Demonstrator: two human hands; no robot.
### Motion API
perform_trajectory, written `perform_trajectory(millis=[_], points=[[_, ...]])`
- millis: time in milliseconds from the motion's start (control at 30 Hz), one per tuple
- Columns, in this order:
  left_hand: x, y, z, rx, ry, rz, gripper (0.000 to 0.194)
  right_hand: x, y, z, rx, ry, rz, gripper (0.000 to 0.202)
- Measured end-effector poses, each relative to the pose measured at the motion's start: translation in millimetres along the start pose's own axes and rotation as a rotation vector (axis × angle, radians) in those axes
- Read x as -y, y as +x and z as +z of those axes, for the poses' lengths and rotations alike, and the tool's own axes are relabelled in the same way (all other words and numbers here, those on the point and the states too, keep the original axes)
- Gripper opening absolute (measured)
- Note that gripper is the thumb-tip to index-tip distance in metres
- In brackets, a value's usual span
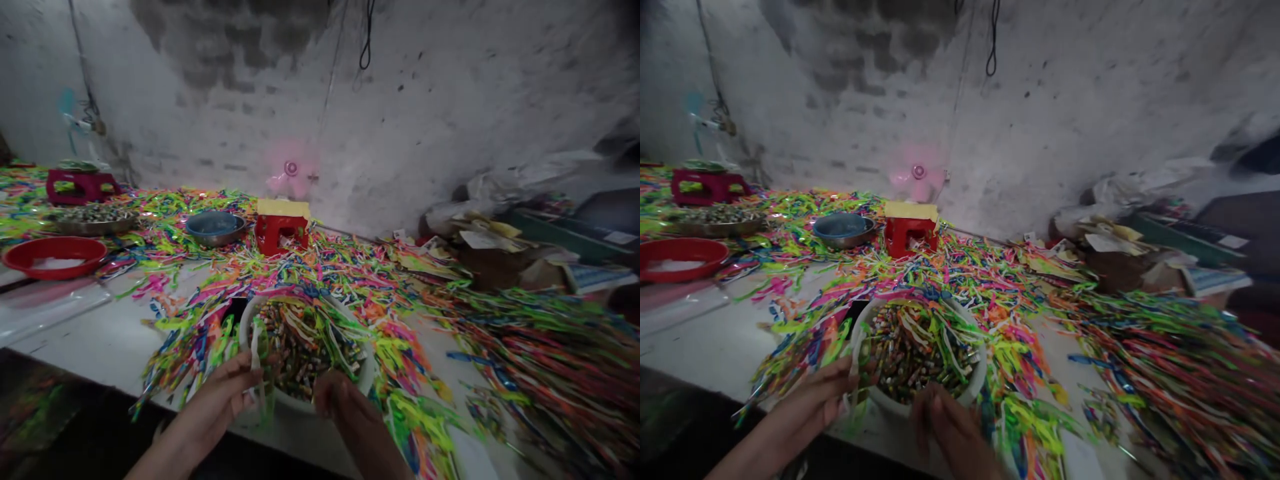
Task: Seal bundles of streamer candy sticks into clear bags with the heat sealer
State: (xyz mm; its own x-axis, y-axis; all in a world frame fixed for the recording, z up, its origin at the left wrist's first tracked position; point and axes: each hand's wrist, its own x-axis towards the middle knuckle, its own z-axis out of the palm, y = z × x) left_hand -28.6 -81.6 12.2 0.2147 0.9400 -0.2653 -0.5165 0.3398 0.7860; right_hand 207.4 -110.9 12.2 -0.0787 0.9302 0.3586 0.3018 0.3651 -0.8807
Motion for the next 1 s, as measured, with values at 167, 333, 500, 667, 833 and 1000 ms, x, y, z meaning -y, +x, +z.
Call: perform_trajectory(millis=[167,333,500,667,833,1000], points=[[0,5,2.6,-0.034,0.092,0.100,0.043,-11,13,32,0.020,0.063,0.003,0.042],[-1,5,9.2,-0.144,0.085,0.136,0.057,-26,2,54,-0.127,0.201,0.142,0.035],[1,5,14.8,-0.159,0.052,0.138,0.053,-25,-8,55,-0.096,0.071,0.088,0.022],[5,6,19.0,-0.158,0.055,0.128,0.042,-20,-8,53,-0.157,-0.133,-0.104,0.017],[9,9,19.2,-0.140,0.071,0.132,0.035,-20,-9,53,-0.142,-0.197,-0.151,0.016],[9,9,19.1,-0.128,0.093,0.131,0.041,-21,-9,52,-0.098,-0.242,-0.185,0.017]])
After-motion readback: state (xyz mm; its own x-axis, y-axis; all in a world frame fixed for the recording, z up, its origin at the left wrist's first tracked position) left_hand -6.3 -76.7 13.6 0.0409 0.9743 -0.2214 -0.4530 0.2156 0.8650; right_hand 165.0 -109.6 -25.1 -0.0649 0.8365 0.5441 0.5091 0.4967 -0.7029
